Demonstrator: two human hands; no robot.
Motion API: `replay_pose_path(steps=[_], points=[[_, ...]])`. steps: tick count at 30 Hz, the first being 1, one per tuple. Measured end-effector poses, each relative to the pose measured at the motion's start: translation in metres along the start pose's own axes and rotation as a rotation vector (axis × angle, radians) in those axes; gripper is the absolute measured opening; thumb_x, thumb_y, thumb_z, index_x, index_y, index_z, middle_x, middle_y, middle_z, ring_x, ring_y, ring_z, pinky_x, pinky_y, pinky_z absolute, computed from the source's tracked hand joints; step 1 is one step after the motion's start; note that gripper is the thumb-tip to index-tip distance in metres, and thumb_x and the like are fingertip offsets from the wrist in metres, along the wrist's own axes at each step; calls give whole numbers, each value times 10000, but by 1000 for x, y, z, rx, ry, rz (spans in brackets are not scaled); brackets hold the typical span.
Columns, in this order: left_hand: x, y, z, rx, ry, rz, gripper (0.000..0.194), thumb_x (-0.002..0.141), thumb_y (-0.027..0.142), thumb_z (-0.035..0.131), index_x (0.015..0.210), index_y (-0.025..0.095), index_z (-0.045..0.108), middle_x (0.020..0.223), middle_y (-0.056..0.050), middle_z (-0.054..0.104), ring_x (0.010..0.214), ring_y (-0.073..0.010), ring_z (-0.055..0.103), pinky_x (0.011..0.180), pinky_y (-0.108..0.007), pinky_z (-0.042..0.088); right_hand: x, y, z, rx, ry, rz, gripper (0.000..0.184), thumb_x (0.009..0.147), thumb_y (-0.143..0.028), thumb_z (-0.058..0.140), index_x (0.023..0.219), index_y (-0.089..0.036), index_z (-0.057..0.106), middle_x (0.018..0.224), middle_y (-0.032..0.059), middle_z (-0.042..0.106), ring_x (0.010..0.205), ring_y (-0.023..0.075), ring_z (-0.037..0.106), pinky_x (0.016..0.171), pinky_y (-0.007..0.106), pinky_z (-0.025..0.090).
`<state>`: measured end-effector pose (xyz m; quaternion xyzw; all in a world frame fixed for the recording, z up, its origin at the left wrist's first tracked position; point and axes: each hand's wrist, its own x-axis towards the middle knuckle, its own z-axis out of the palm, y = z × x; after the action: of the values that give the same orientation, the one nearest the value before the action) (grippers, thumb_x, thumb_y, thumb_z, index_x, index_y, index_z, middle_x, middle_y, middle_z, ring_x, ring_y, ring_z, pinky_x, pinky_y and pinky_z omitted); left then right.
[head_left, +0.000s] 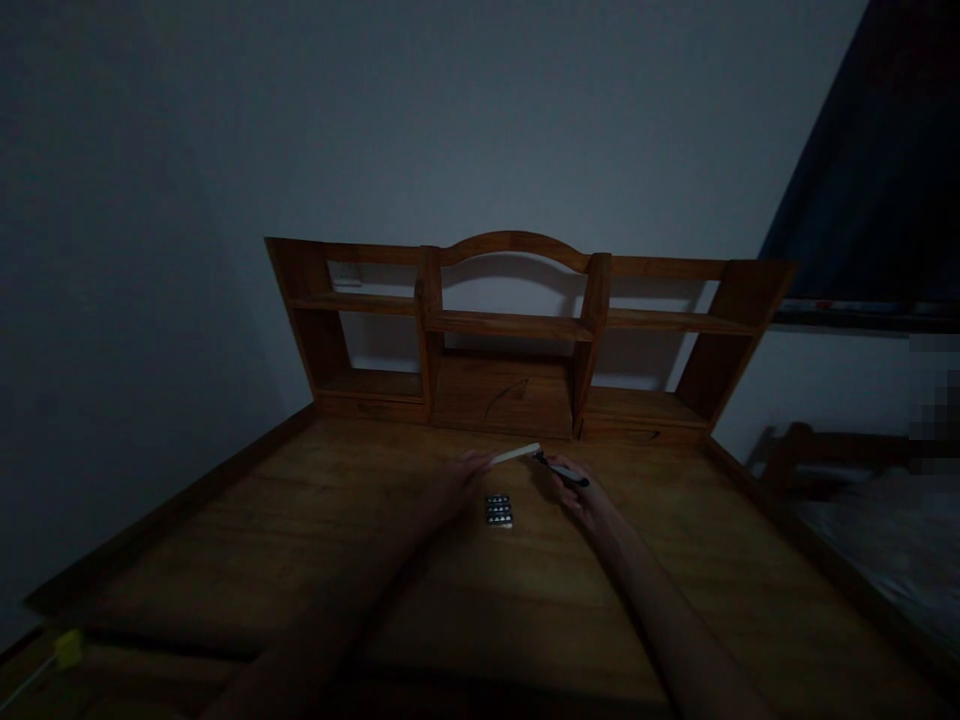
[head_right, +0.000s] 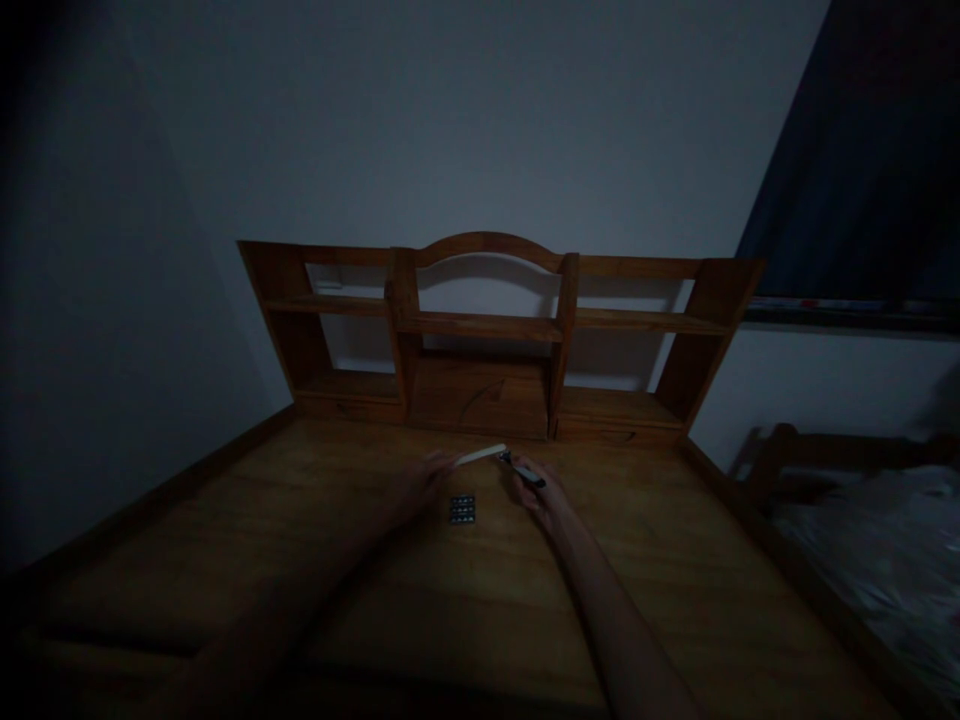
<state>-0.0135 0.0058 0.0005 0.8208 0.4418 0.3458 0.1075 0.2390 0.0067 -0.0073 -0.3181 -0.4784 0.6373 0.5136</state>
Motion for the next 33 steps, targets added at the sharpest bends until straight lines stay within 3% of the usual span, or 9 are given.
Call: replay_pose_path(steps=[5, 22, 26, 33], points=[[-1, 4, 1, -15, -43, 41, 378, 959, 356, 341, 1285, 310, 526, 1068, -40, 623, 963, -181, 589, 868, -314, 470, 2, 4, -3, 22, 44, 5, 244, 761, -401, 651, 744, -166, 589, 463, -60, 443, 336, 31, 248, 294, 172, 125], [3, -7, 4, -96, 39, -56, 384, 950, 395, 351, 1241, 278, 572, 1151, -41, 638, 1041, -199, 583, 946, -359, 450, -1, 1, 3, 37, -16, -12, 269, 781, -425, 620, 768, -156, 606, 446, -64, 421, 315, 33, 239, 274, 166, 139], [3, -3, 2, -174, 17, -12, 375, 948, 389, 364, 1247, 285, 566, 1172, -25, 634, 1051, -186, 581, 951, -326, 445, 3, 3, 0, 48, -4, -8, 265, 770, -417, 633, 790, -154, 609, 441, -69, 426, 310, 33, 237, 277, 164, 142], [3, -4, 3, -77, 25, -43, 385, 953, 386, 349, 1251, 273, 565, 1097, -45, 641, 989, -189, 594, 901, -331, 465, 2, 4, 2, 54, 9, -47, 287, 765, -423, 648, 837, -144, 643, 506, -30, 508, 357, 45, 317, 323, 179, 188]])
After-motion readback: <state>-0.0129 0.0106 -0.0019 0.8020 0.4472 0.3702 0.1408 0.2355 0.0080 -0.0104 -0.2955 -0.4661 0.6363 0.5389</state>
